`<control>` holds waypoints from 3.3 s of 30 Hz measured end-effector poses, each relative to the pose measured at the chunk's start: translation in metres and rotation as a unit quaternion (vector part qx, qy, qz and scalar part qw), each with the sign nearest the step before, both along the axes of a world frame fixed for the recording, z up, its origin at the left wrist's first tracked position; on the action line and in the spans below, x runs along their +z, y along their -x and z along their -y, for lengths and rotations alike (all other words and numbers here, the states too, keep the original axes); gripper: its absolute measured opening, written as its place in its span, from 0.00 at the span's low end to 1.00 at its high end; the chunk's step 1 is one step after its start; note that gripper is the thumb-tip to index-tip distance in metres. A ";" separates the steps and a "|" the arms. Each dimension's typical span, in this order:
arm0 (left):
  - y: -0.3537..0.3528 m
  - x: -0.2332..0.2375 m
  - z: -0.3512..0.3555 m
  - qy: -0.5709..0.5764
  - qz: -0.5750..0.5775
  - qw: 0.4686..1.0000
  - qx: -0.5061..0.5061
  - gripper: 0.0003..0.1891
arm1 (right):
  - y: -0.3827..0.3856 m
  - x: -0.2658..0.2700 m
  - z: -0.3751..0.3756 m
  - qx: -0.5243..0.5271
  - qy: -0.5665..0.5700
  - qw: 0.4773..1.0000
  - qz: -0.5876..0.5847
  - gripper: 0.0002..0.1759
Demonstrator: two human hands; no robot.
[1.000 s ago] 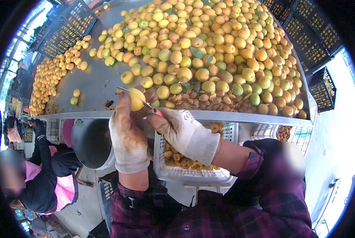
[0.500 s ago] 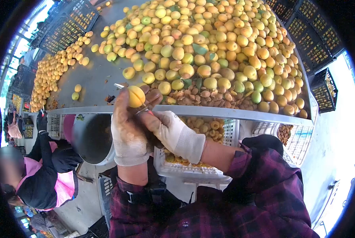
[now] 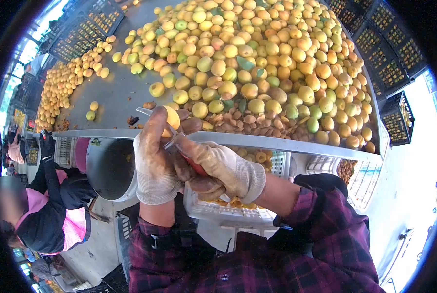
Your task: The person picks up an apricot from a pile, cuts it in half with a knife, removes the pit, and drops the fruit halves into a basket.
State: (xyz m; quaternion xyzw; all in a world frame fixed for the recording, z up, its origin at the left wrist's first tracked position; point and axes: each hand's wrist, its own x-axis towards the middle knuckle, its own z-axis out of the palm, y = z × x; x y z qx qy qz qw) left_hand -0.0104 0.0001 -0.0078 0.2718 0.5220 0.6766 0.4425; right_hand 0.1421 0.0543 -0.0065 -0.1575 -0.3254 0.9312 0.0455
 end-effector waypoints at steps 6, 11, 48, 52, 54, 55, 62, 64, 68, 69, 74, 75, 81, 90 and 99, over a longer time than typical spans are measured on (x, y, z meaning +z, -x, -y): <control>0.014 -0.004 -0.008 -0.053 0.084 0.994 0.054 0.23 | -0.019 0.031 -0.013 0.002 -0.243 0.940 0.238 0.28; 0.006 0.001 -0.007 -0.041 0.170 0.984 0.045 0.22 | -0.036 0.022 -0.028 -0.137 -0.344 0.900 0.232 0.21; -0.018 -0.001 -0.010 0.093 0.041 0.994 0.031 0.37 | -0.054 0.025 -0.017 -0.057 -0.550 0.809 0.196 0.25; -0.018 -0.003 -0.012 0.102 0.038 0.993 0.040 0.38 | -0.052 0.013 -0.015 -0.089 -0.557 0.805 0.181 0.23; -0.018 -0.007 -0.012 0.104 0.053 0.992 0.053 0.39 | -0.048 0.008 -0.013 -0.082 -0.553 0.804 0.200 0.22; -0.020 -0.007 -0.013 0.104 0.054 0.992 0.052 0.39 | -0.046 0.007 -0.012 -0.076 -0.549 0.803 0.218 0.22; -0.031 -0.005 -0.017 0.085 0.105 0.989 0.056 0.42 | -0.018 -0.022 0.008 -0.136 -0.568 0.787 0.198 0.20; -0.030 -0.005 -0.017 0.073 0.126 0.988 0.055 0.42 | -0.014 -0.046 0.005 -0.146 -0.588 0.770 0.203 0.20; -0.019 -0.008 -0.014 0.055 0.111 0.990 0.066 0.41 | 0.001 -0.034 0.006 -0.160 -0.571 0.787 0.170 0.25; -0.016 -0.009 -0.012 0.047 0.101 0.992 0.055 0.39 | 0.004 -0.030 0.008 -0.161 -0.510 0.832 0.147 0.27; -0.010 0.009 -0.006 0.078 0.091 0.991 0.052 0.32 | 0.020 -0.025 0.013 -0.121 -0.247 0.958 0.076 0.29; -0.011 0.009 -0.003 0.065 0.079 0.994 0.023 0.30 | 0.022 -0.029 0.016 -0.172 -0.244 0.954 0.002 0.29; 0.002 -0.009 -0.004 -0.001 0.062 0.998 0.011 0.30 | 0.012 -0.015 0.005 -0.084 -0.245 0.954 0.149 0.29; -0.011 0.001 -0.005 0.007 0.047 0.999 0.004 0.17 | -0.014 0.032 -0.040 -0.181 -0.336 0.912 0.151 0.22; -0.032 0.003 0.001 -0.013 0.117 0.986 -0.117 0.15 | -0.019 0.019 -0.043 -0.130 -0.221 0.956 0.140 0.13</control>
